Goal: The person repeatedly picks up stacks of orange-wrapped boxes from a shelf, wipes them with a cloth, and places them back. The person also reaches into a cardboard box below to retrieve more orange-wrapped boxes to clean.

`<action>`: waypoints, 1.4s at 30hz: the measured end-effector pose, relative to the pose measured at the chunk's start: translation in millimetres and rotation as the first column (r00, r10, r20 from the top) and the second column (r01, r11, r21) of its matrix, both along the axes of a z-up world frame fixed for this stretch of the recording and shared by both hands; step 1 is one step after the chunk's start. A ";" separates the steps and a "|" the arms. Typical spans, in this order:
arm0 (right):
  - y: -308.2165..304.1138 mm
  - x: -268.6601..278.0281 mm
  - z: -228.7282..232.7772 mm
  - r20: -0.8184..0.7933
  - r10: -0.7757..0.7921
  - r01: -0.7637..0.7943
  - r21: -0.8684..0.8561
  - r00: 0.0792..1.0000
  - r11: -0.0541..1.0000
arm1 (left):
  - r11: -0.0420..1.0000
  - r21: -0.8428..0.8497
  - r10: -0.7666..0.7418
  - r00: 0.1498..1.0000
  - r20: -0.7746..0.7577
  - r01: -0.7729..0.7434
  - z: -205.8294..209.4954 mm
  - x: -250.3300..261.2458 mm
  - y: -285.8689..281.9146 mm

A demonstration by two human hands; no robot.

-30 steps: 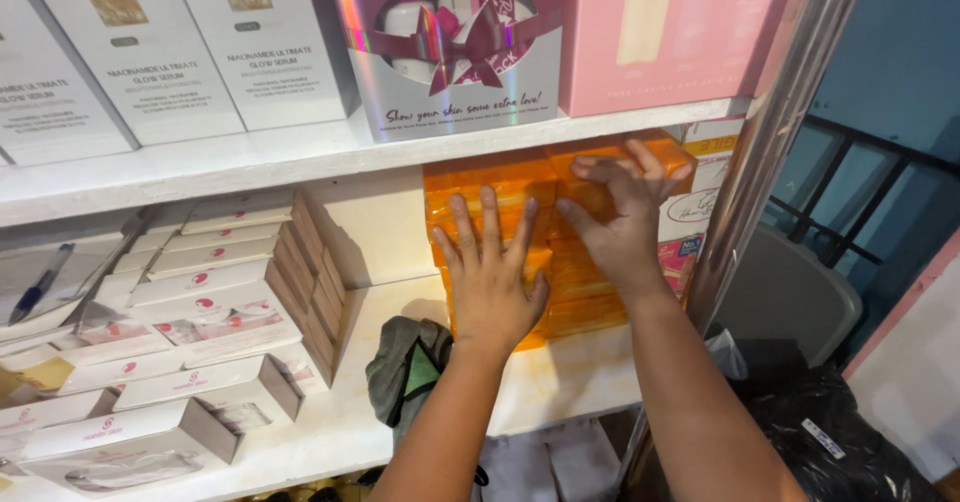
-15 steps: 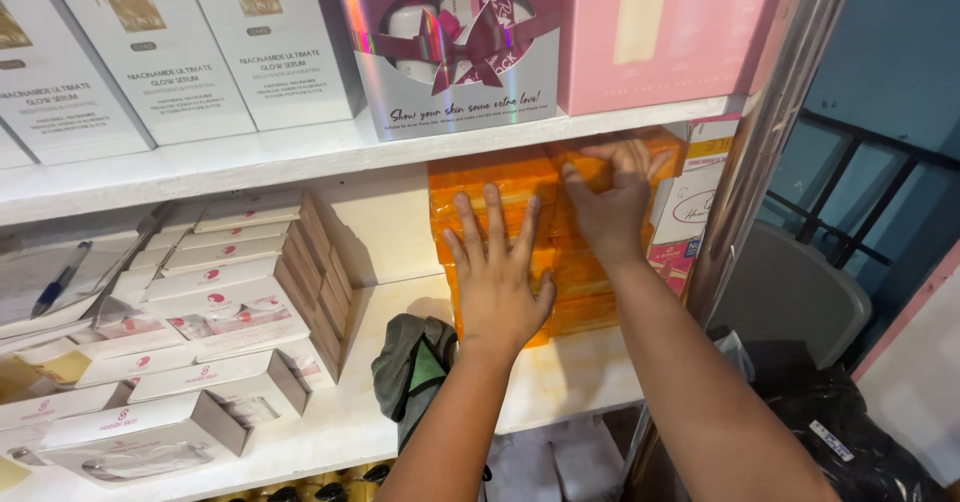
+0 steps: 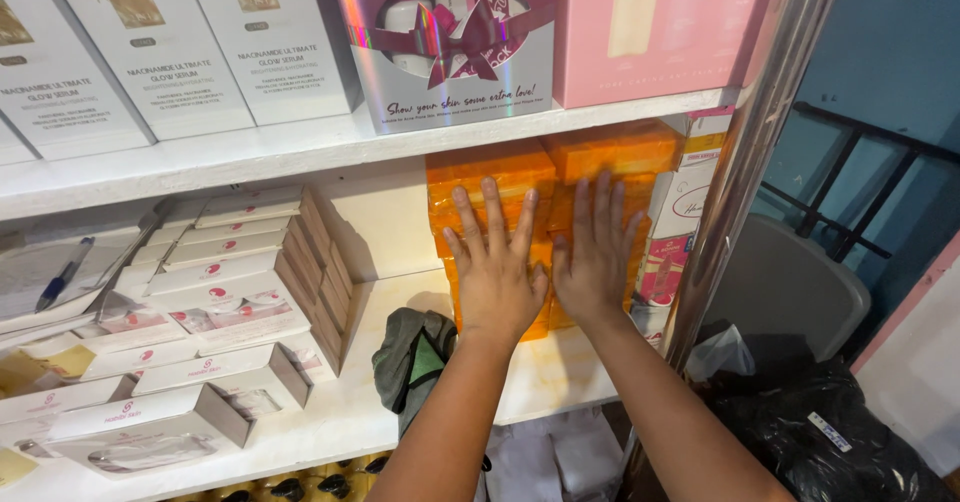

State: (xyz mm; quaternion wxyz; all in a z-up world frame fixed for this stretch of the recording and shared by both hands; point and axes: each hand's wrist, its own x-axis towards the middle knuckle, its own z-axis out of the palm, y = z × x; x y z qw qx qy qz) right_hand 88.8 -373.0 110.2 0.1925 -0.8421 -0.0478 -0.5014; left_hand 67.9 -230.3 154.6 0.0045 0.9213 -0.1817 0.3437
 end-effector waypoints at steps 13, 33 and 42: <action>1.9 -3.2 21.0 -0.105 -0.092 0.085 -0.070 0.990 0.994 | 0.998 -0.064 0.001 0.999 0.047 0.002 0.6 3.7 -8.5; 21.6 -124.7 -9.2 -0.143 -0.015 -0.002 -0.120 0.990 0.993 | 0.934 -0.336 -0.097 0.990 0.100 0.125 -58.6 -77.0 12.3; 31.8 -183.2 -40.1 -0.328 -0.060 0.023 -0.115 0.943 0.993 | 0.913 -0.362 -0.190 0.981 0.026 0.187 -86.5 -118.0 11.5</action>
